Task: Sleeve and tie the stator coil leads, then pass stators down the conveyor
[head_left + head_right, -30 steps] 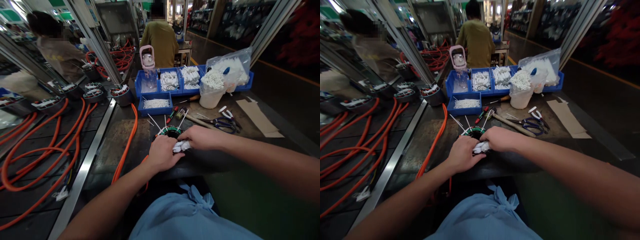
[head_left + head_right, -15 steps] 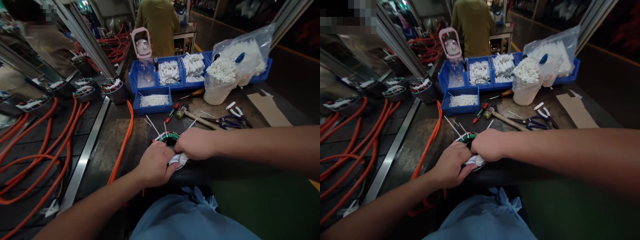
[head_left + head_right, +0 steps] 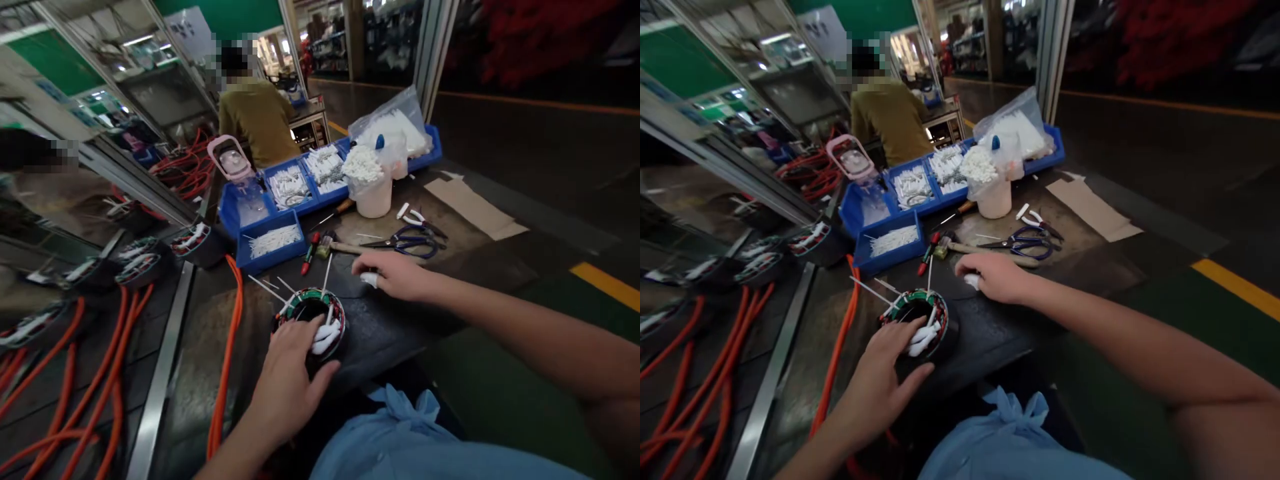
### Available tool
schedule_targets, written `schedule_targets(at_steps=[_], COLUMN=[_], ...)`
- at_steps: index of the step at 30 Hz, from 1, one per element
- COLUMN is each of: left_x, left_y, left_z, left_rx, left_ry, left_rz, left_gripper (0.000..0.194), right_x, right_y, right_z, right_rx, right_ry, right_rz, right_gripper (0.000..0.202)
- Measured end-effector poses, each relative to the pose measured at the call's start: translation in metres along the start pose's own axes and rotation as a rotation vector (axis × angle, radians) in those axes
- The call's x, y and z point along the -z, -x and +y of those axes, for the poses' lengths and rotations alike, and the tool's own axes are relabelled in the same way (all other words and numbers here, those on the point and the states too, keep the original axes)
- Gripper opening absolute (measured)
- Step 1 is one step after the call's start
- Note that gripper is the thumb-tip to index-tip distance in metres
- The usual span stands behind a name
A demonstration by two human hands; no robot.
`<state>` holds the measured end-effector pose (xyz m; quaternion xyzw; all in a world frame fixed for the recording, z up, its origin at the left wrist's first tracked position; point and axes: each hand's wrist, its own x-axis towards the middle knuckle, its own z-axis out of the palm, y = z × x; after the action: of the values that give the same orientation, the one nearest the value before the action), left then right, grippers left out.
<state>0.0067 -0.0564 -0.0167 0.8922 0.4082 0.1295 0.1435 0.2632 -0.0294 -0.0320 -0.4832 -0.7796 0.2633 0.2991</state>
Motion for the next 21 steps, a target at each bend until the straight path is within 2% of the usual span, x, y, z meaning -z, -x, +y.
schedule_targets(at_steps=[3, 6, 8, 12, 15, 19, 21], left_x=[-0.006, -0.005, -0.004, -0.005, -0.009, -0.011, -0.012], left_y=[0.001, 0.000, -0.002, -0.007, -0.009, -0.008, -0.008], left_z=[0.007, 0.011, 0.012, 0.015, 0.015, 0.014, 0.013], left_rx=[0.081, 0.090, 0.117, 0.164, 0.155, 0.161, 0.158], left_ry=[0.028, 0.060, 0.044, 0.024, 0.057, 0.070, 0.070], left_rz=[0.017, -0.016, -0.024, 0.009, 0.033, 0.044, 0.053], left_gripper=[0.029, 0.029, 0.030, 0.018, 0.015, 0.015, 0.016], right_x=[-0.016, -0.031, -0.035, -0.037, -0.039, -0.031, -0.022], right_y=[0.005, 0.003, -0.001, -0.011, -0.019, -0.035, -0.047], right_z=[0.020, 0.019, 0.014, 0.009, 0.008, 0.006, 0.003], right_rx=[0.011, 0.088, 0.170, 0.348, 0.395, 0.463, 0.537], right_ry=[-0.207, -0.424, -0.483, -0.433, -0.379, -0.403, -0.258], right_rz=[-0.078, -0.118, -0.113, -0.116, -0.132, -0.256, -0.316], right_gripper=[0.031, 0.026, 0.017, 0.011, 0.011, 0.012, 0.013])
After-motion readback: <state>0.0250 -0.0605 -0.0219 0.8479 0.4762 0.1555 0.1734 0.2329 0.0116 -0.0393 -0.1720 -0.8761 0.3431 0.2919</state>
